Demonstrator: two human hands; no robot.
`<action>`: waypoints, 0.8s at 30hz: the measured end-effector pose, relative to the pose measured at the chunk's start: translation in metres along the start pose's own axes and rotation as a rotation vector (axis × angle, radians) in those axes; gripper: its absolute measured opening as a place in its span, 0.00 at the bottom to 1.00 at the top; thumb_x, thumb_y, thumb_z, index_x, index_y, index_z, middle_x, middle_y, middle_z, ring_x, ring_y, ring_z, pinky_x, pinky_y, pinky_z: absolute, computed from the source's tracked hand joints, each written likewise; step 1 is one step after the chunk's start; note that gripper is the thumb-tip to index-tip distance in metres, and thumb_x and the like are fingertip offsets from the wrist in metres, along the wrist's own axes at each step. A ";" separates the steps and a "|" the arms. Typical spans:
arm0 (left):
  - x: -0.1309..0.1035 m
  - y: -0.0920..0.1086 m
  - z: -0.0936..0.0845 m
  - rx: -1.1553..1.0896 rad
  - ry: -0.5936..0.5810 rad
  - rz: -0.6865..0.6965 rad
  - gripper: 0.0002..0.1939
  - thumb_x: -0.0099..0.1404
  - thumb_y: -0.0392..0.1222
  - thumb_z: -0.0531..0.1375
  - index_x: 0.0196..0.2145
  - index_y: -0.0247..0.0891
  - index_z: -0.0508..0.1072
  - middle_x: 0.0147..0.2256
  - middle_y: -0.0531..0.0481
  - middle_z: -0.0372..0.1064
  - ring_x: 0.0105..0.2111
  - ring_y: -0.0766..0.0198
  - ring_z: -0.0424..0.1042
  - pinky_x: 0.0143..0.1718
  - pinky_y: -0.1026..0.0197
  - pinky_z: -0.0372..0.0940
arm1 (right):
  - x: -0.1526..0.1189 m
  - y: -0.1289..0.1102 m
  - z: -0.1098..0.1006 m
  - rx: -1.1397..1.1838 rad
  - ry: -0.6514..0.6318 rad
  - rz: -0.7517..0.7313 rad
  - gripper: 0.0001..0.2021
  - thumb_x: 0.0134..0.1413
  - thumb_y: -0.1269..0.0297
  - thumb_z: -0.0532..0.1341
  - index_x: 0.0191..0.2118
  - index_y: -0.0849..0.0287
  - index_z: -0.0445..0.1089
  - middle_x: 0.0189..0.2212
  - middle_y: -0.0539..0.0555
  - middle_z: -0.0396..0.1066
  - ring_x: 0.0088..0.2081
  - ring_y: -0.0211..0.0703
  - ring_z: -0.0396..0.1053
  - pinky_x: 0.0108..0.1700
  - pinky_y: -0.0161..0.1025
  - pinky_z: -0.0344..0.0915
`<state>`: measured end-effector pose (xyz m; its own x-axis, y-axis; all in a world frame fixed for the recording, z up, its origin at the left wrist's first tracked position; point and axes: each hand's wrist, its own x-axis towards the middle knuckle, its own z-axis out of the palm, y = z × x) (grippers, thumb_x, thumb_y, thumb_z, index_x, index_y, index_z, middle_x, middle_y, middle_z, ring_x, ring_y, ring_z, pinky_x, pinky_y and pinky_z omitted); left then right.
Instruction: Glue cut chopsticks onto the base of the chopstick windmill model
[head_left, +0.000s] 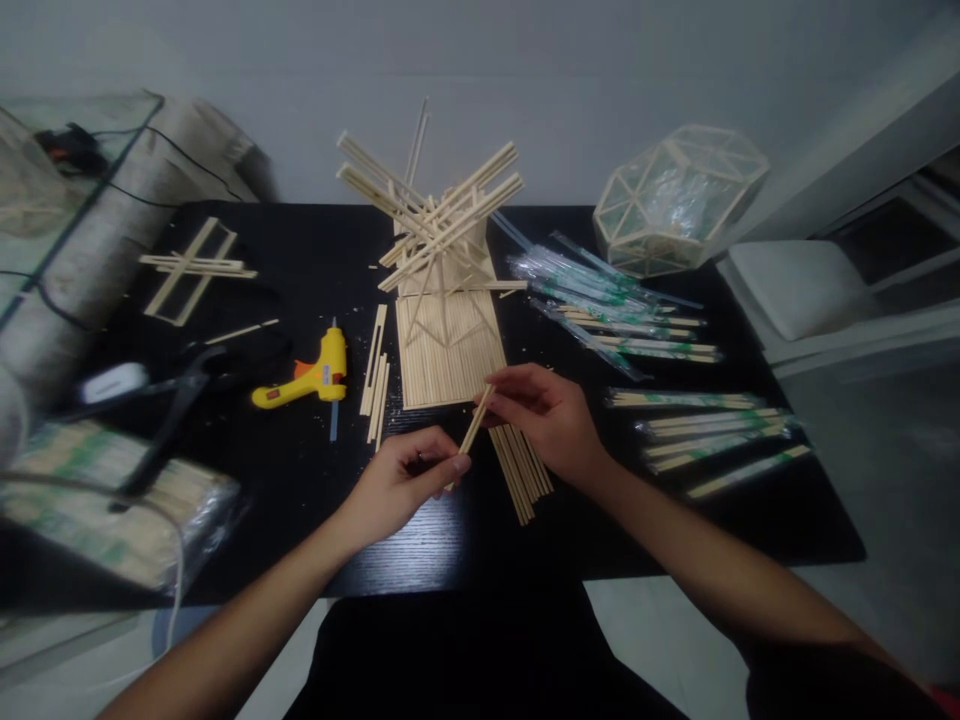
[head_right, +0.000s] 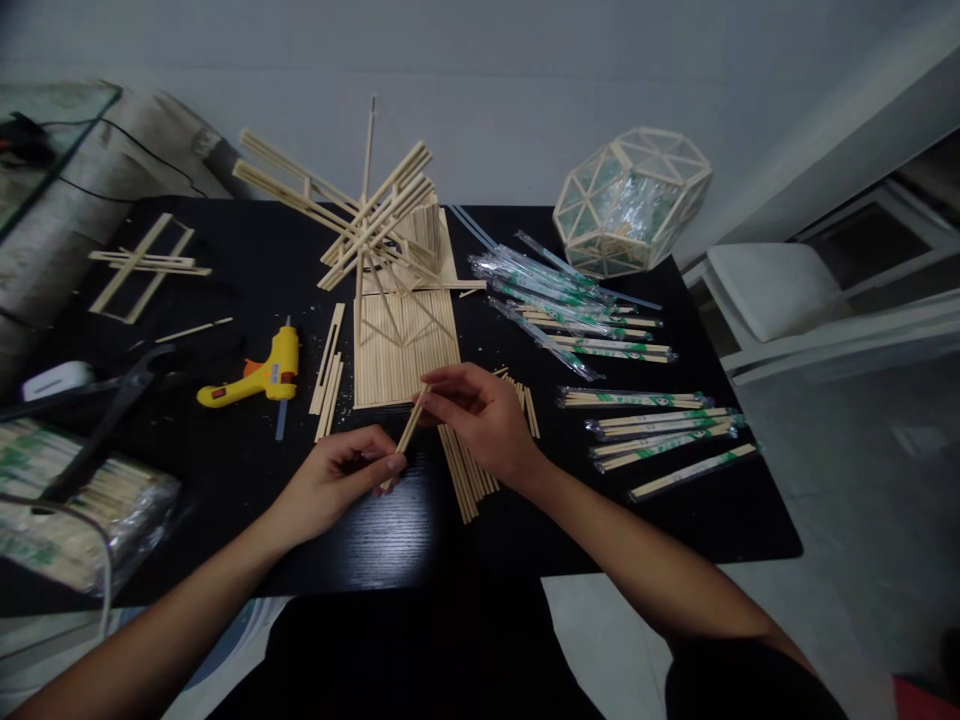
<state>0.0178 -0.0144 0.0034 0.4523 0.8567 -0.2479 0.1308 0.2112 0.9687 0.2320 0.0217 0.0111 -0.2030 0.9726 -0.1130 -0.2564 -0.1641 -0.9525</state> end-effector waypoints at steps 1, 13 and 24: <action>0.000 0.000 0.001 0.002 -0.005 -0.003 0.16 0.70 0.51 0.65 0.32 0.36 0.74 0.26 0.53 0.70 0.25 0.68 0.68 0.28 0.65 0.63 | 0.000 0.000 0.000 -0.015 0.009 -0.006 0.14 0.52 0.56 0.77 0.40 0.54 0.78 0.35 0.50 0.82 0.37 0.43 0.82 0.43 0.44 0.83; -0.001 -0.004 0.002 0.055 0.009 -0.009 0.16 0.70 0.52 0.65 0.32 0.36 0.75 0.24 0.54 0.69 0.24 0.69 0.67 0.26 0.66 0.61 | 0.005 -0.004 -0.009 -0.199 0.047 -0.043 0.14 0.55 0.51 0.74 0.34 0.57 0.80 0.33 0.53 0.82 0.32 0.41 0.79 0.34 0.39 0.80; 0.000 0.000 0.002 0.025 0.023 -0.019 0.15 0.69 0.50 0.65 0.31 0.36 0.74 0.24 0.54 0.69 0.23 0.69 0.67 0.26 0.67 0.62 | 0.013 -0.003 -0.017 -0.253 0.201 -0.182 0.17 0.58 0.48 0.72 0.36 0.58 0.76 0.30 0.53 0.80 0.31 0.41 0.79 0.26 0.33 0.76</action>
<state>0.0192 -0.0151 0.0031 0.4292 0.8634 -0.2653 0.1615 0.2156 0.9630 0.2464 0.0375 0.0073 0.0204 0.9992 0.0355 -0.0248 0.0360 -0.9990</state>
